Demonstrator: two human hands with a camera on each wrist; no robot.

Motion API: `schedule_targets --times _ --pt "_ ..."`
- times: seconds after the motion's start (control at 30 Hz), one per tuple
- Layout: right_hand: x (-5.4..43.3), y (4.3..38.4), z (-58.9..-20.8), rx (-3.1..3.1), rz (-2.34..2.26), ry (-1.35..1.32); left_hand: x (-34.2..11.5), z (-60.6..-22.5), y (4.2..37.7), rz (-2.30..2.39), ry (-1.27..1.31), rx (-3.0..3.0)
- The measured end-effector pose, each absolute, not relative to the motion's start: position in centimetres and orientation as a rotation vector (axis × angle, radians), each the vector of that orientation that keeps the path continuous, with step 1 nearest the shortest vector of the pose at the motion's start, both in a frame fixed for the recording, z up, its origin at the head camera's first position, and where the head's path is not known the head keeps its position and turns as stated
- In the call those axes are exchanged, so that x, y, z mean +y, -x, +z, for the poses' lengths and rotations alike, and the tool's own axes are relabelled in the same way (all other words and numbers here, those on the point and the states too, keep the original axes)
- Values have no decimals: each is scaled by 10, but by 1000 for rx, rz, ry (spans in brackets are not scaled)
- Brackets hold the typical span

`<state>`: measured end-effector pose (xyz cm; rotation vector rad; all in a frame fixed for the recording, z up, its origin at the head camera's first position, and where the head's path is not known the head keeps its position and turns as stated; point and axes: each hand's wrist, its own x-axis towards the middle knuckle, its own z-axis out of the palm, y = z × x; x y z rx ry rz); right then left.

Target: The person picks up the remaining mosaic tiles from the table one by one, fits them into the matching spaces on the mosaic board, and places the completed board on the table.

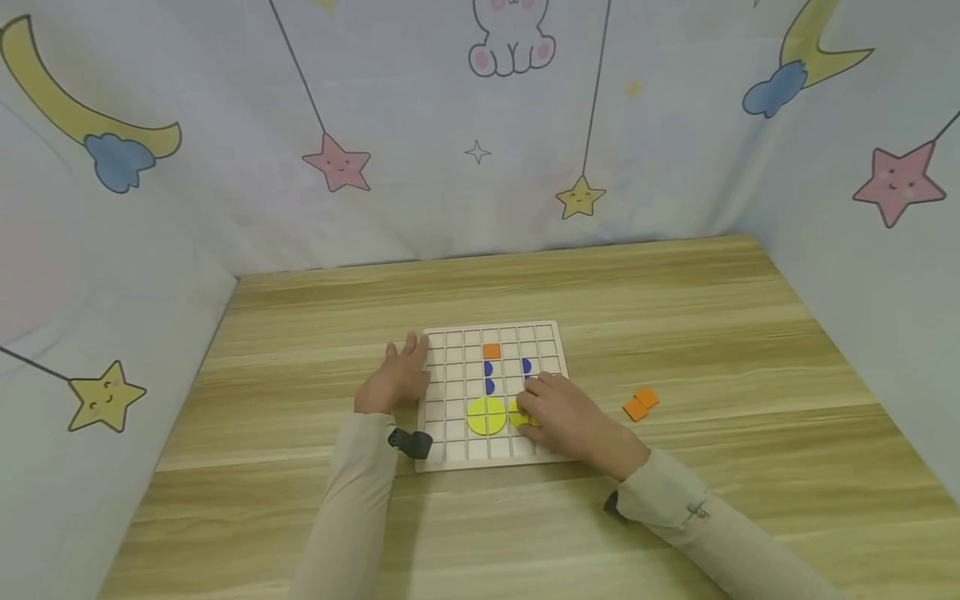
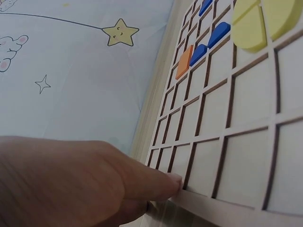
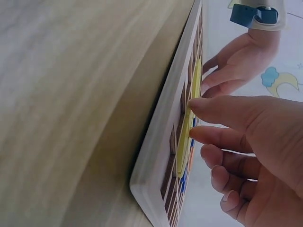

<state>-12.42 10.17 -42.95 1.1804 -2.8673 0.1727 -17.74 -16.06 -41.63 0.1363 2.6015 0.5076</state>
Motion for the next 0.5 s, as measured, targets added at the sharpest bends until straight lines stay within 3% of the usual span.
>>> schedule_targets --times 0.5 --pt "103 128 -430 -2916 181 -1139 -160 -415 177 506 -136 2599"
